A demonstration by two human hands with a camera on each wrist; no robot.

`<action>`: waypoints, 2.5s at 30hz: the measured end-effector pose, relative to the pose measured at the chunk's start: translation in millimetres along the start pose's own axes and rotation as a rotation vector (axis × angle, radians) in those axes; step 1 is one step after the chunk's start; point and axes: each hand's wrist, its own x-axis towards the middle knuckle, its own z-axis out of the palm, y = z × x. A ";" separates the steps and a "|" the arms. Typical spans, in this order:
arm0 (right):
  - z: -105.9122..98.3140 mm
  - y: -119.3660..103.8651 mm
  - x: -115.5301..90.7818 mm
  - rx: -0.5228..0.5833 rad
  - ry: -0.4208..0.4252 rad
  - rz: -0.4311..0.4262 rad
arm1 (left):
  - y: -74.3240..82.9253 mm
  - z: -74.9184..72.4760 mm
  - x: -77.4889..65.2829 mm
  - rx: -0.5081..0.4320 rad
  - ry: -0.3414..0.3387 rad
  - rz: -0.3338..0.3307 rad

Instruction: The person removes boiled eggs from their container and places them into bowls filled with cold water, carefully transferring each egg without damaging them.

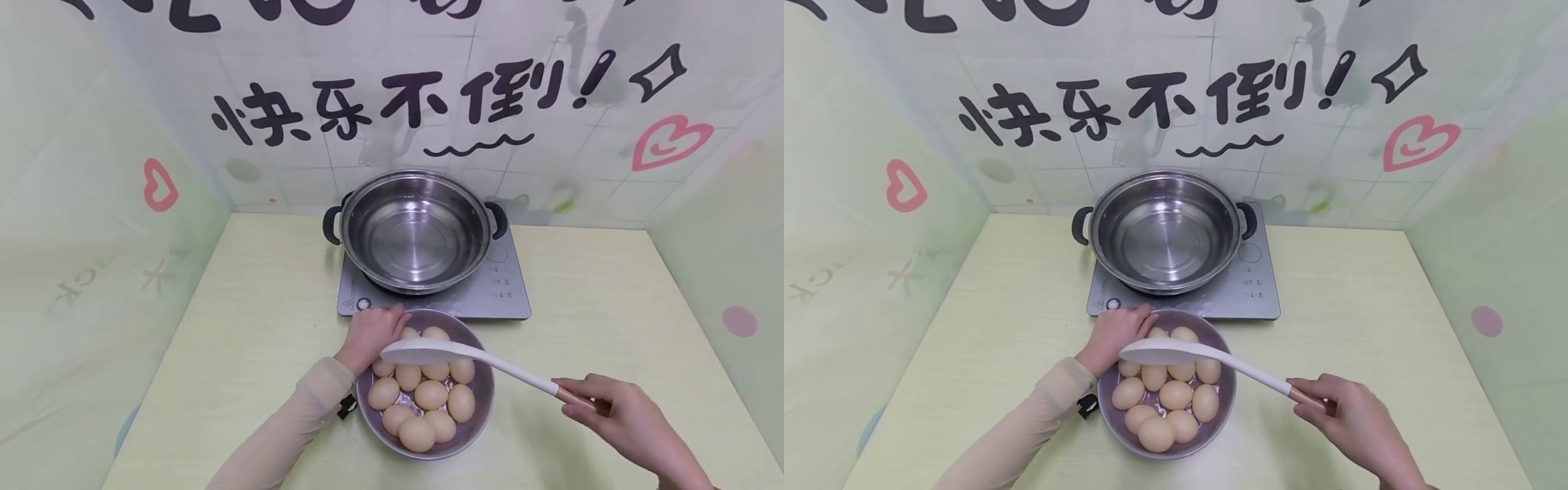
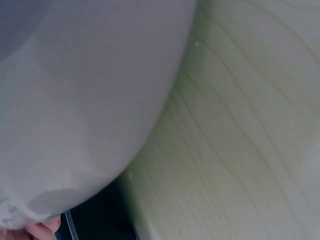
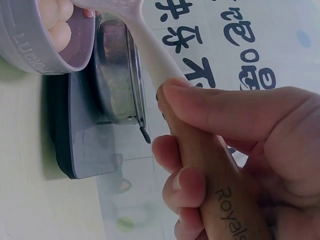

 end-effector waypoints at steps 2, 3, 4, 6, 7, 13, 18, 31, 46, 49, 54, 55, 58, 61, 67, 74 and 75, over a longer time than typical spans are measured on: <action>-0.2 0.6 -0.6 0.003 0.006 0.004 | 0.5 -1.1 0.1 0.002 0.005 0.003; -0.2 1.0 -1.0 0.010 0.008 0.003 | 0.7 -1.6 0.1 0.003 0.006 0.005; -0.3 1.5 -1.3 0.020 0.005 0.005 | 0.8 -1.9 0.0 0.002 0.004 0.004; -0.4 2.8 -2.1 0.049 -0.009 0.006 | 0.7 -2.3 0.0 -0.003 -0.009 0.002; -0.4 3.3 -2.5 0.065 -0.021 0.020 | 0.6 -2.4 0.0 -0.008 -0.020 -0.001; 0.2 6.4 -5.0 0.239 -0.195 0.123 | -0.5 -1.8 -2.6 0.018 -0.069 -0.013; 6.9 6.4 -4.6 0.469 -0.275 0.198 | -0.3 0.2 -2.7 0.009 0.001 -0.017; 0.0 31.3 24.4 0.458 0.061 0.483 | 2.7 -3.0 -0.9 -0.030 -0.031 -0.027; -2.8 83.5 96.0 0.602 -0.057 0.661 | 3.8 -4.4 -0.7 -0.019 -0.035 -0.023; 1.1 87.9 106.4 0.617 -0.066 0.665 | 4.2 -4.8 -0.3 -0.020 -0.043 -0.027; 6.4 91.6 116.5 0.644 -0.087 0.691 | 4.4 -5.5 0.5 -0.028 -0.048 -0.032; 7.5 92.6 117.7 0.652 -0.092 0.696 | 4.4 -5.9 0.5 -0.030 -0.050 -0.033; 11.1 95.7 120.1 0.658 -0.107 0.705 | 4.3 -6.6 0.5 -0.035 -0.056 -0.035; 14.9 100.8 120.8 0.630 -0.118 0.703 | 3.9 -6.7 0.6 -0.038 -0.065 -0.037; 23.7 109.7 118.2 0.473 -0.137 0.666 | 3.1 -6.9 -0.2 -0.033 -0.081 -0.042; 34.0 116.2 116.0 0.387 -0.123 0.662 | 2.8 -5.9 -0.1 -0.025 -0.064 -0.031; 35.3 117.0 116.6 0.375 -0.117 0.658 | 2.6 -6.0 0.4 -0.018 -0.064 -0.033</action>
